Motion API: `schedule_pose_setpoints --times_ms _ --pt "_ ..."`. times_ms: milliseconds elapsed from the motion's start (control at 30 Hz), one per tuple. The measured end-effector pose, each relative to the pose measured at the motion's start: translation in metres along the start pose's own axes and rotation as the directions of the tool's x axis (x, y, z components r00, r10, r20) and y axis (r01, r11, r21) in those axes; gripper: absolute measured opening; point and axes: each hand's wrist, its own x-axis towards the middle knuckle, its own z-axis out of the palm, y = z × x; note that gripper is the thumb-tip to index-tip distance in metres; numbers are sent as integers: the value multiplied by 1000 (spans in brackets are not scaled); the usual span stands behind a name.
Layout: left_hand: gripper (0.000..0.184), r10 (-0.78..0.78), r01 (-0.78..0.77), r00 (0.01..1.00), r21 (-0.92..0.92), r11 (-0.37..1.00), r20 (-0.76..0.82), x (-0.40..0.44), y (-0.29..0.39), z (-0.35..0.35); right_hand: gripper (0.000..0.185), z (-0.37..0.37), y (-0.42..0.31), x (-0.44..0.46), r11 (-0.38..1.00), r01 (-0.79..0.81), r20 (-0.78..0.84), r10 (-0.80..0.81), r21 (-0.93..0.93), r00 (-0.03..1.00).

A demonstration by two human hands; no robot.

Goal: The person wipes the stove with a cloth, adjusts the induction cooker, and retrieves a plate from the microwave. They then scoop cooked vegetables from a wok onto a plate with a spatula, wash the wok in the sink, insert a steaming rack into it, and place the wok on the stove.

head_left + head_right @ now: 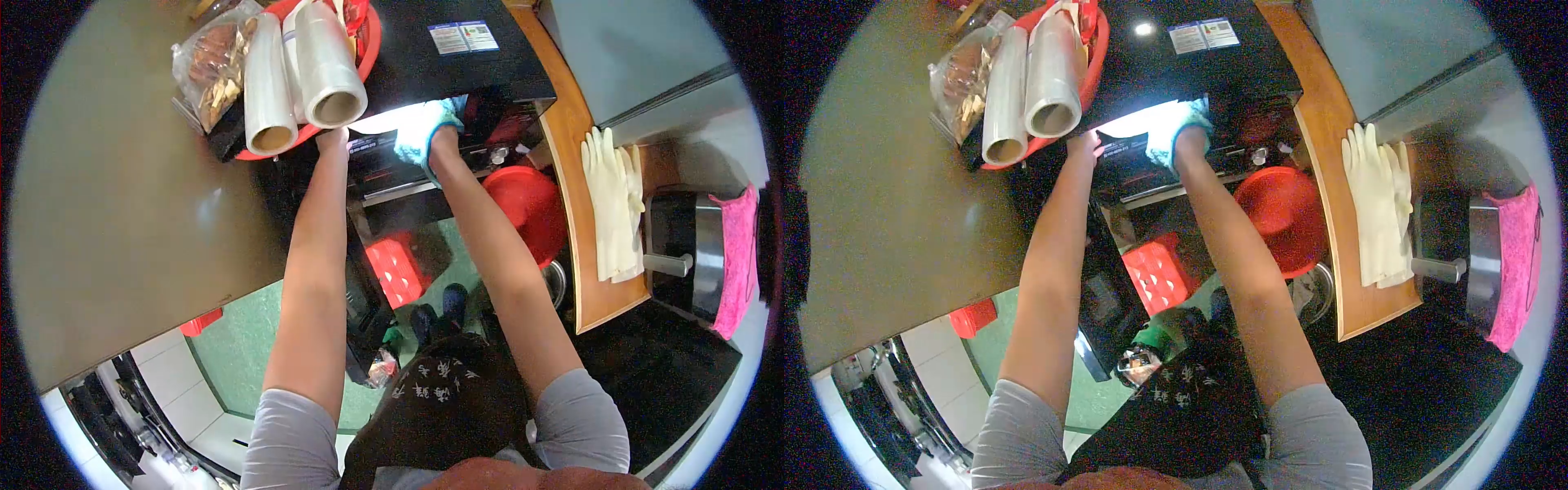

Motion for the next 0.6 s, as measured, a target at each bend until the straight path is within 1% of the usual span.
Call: schedule_pose_setpoints --times_ms 100,167,200,233,267,300,333,367,467,500,600 --pt "43 1 -1 1000 -7 1000 -24 3 1 1 20 -4 5 14 992 -57 56 51 110 997" --pt "42 2 -2 999 -7 1000 -32 7 2 2 20 -9 8 20 928 -163 72 148 335 986" --pt "42 3 -3 999 -6 1000 -38 10 5 4 18 -13 12 20 852 -212 68 204 479 976" --pt "42 4 -4 999 -8 1000 -48 12 6 4 23 -13 12 27 922 -230 -80 266 312 961" --pt "41 8 -8 999 -9 1000 -53 15 7 4 24 -13 16 29 981 -192 -251 191 21 949" --pt "41 10 -11 998 -11 1000 -59 17 8 5 26 -5 2 20 944 -182 -387 65 -275 920" --pt "41 7 -8 998 -12 1000 -64 20 9 6 28 3 -15 9 814 -201 -472 -99 -545 876" --pt "41 9 -10 998 -14 1000 -67 23 9 6 28 10 -33 -5 745 -196 -448 -152 -638 881" --pt "40 8 -9 997 -15 1000 -77 28 10 8 28 5 -7 20 708 -189 -500 -261 -681 826" --pt "40 8 -9 997 -15 1000 -78 29 10 10 26 6 -11 22 687 -186 -485 -271 -702 831" --pt "39 5 -6 997 -19 1000 -77 33 10 14 27 0 -23 24 661 -273 -464 -129 -699 876"
